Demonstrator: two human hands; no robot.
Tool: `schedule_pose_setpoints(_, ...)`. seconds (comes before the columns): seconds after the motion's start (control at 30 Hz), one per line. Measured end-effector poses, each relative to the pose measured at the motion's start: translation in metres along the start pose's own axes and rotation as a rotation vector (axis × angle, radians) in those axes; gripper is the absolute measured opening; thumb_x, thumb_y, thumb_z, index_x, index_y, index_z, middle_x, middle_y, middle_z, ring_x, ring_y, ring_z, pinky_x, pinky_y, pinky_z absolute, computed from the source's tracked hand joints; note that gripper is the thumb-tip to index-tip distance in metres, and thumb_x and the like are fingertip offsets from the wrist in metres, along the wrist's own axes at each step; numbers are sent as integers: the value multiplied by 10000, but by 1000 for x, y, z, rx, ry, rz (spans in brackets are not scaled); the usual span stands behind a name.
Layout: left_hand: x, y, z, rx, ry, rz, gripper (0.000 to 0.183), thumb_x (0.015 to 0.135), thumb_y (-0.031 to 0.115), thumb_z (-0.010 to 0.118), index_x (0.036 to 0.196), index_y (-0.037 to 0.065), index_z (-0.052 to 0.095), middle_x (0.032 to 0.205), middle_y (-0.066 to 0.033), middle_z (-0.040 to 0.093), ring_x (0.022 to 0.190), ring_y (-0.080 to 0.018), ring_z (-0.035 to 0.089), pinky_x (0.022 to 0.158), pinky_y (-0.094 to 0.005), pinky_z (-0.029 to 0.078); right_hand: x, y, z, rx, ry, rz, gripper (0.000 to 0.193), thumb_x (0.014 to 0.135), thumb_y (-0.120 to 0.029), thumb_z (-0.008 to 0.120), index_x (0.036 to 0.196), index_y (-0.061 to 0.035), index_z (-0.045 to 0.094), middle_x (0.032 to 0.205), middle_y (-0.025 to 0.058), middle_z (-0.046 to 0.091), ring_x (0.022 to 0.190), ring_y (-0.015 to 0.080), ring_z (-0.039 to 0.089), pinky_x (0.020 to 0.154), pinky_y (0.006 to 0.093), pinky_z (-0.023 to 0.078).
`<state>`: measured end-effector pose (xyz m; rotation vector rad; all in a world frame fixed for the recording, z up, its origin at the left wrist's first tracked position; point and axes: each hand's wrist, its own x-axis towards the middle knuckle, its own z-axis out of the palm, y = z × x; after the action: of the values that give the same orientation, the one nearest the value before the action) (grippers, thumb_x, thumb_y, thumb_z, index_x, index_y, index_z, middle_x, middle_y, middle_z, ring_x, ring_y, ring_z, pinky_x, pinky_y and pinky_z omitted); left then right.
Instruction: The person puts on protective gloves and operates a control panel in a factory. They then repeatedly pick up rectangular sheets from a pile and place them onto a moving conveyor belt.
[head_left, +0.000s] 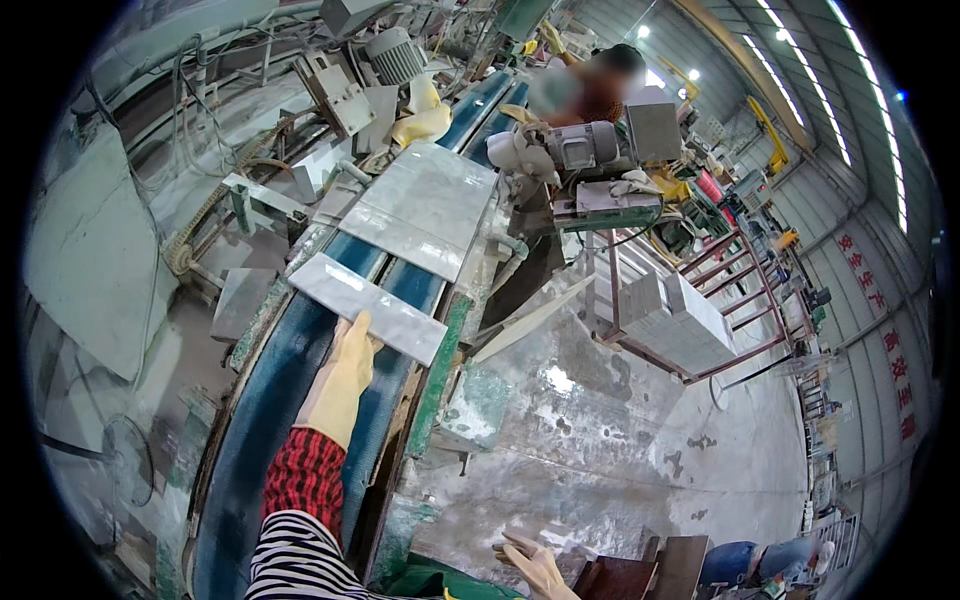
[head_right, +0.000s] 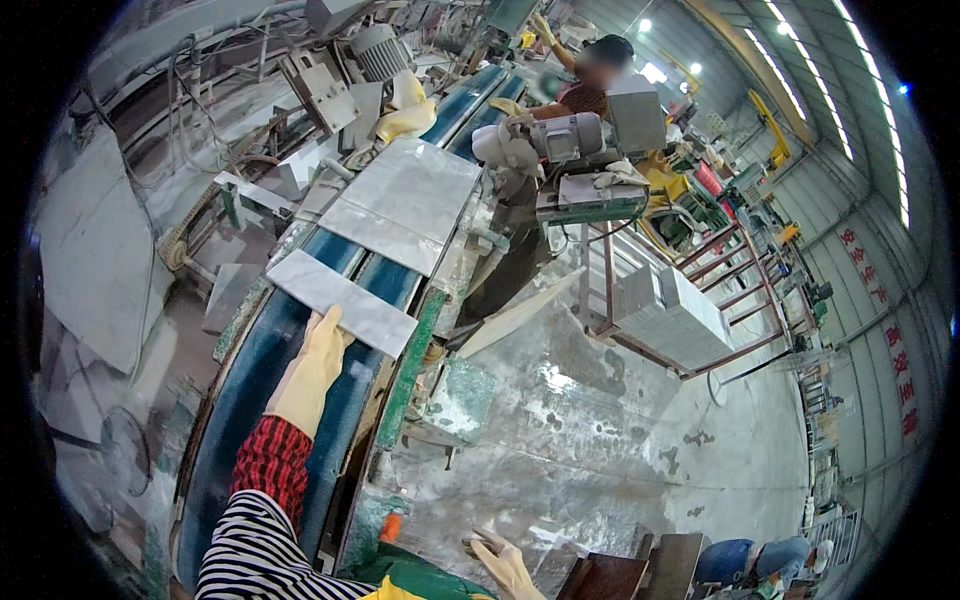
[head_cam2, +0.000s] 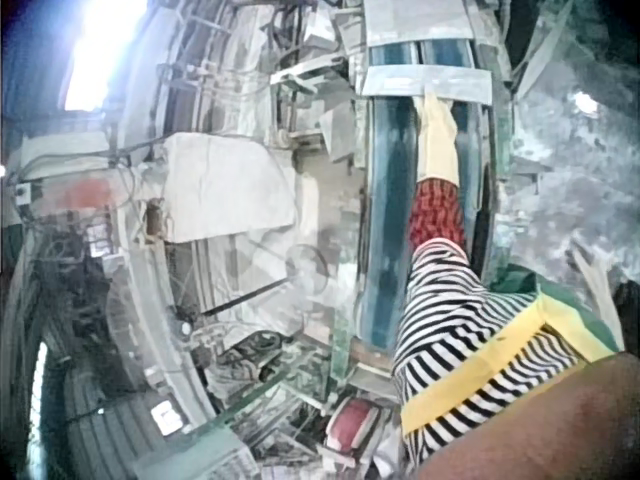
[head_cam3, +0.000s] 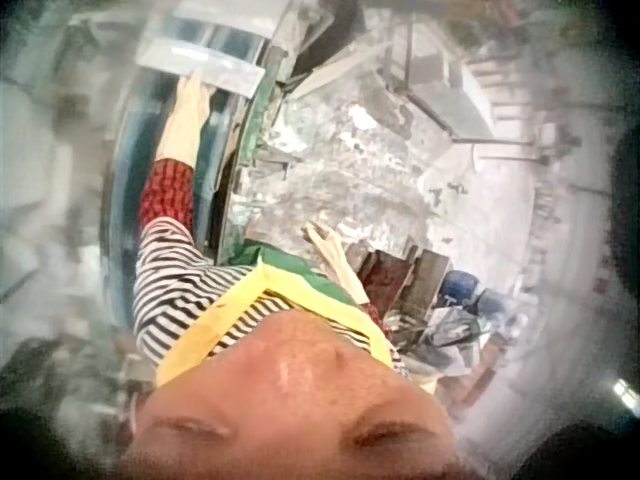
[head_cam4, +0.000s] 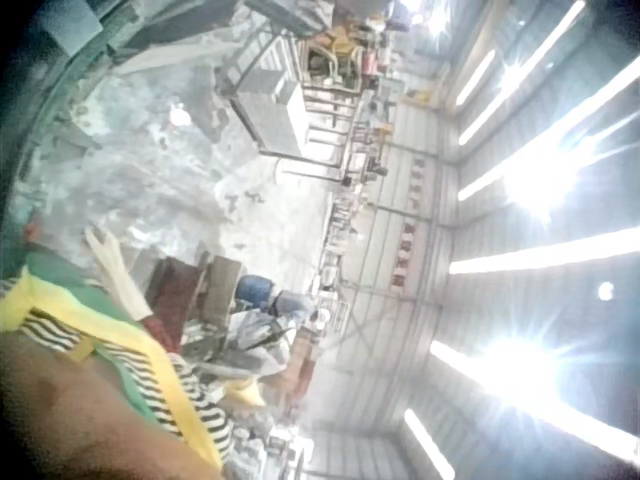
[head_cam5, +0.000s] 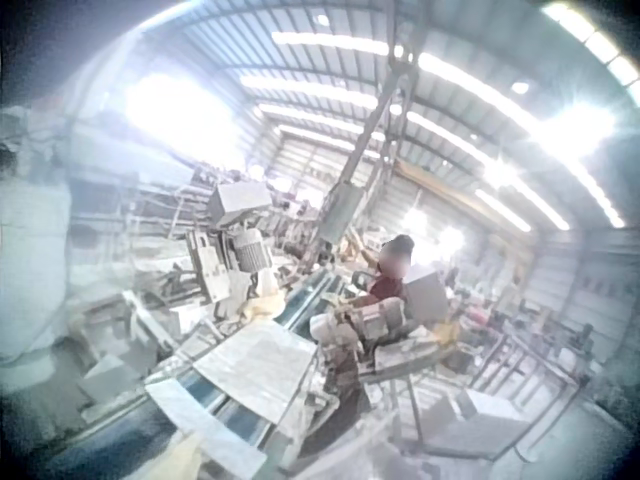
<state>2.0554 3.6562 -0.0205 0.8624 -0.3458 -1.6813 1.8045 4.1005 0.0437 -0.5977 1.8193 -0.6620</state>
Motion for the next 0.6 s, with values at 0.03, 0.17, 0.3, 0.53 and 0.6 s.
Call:
schedule_pose_setpoints(0.03,10,-5,3,-36,-16,10,502,1064,181,508,1538,200,344,1482,-88,511,1318,-269,552,1063,-493,457,-2,2,2,6,-19,-7,531,999,-320,671,1419,-11,574,1246,152,707,1129,254,683,963,401,534)
schedule_pose_setpoints(0.17,49,-25,5,-8,4,-10,465,1029,173,572,1462,201,406,1364,-67,580,1160,-247,627,885,-403,518,-5,4,3,23,-27,-18,535,1012,-280,654,1451,-1,531,1271,154,693,1141,252,679,975,377,535)
schedule_pose_setpoints(0.3,84,-38,7,-23,75,4,477,1022,179,566,1470,177,404,1355,-71,570,1143,-243,627,858,-392,519,-6,9,-1,-22,15,23,534,1016,-263,649,1460,4,519,1276,166,688,1149,252,675,972,358,536)
schedule_pose_setpoints(0.53,105,-38,25,4,99,84,456,1022,153,545,1462,168,424,1389,-100,565,1201,-269,616,935,-453,530,-1,33,-7,-62,-51,36,520,1014,-243,650,1456,0,524,1270,170,690,1155,246,675,942,349,539)
schedule_pose_setpoints(0.6,109,-38,31,56,161,49,418,1004,164,549,1411,137,459,1320,-104,590,1112,-244,637,831,-404,546,2,36,-9,-101,-55,45,512,1014,-237,648,1453,-1,528,1269,170,690,1154,246,675,926,345,544)
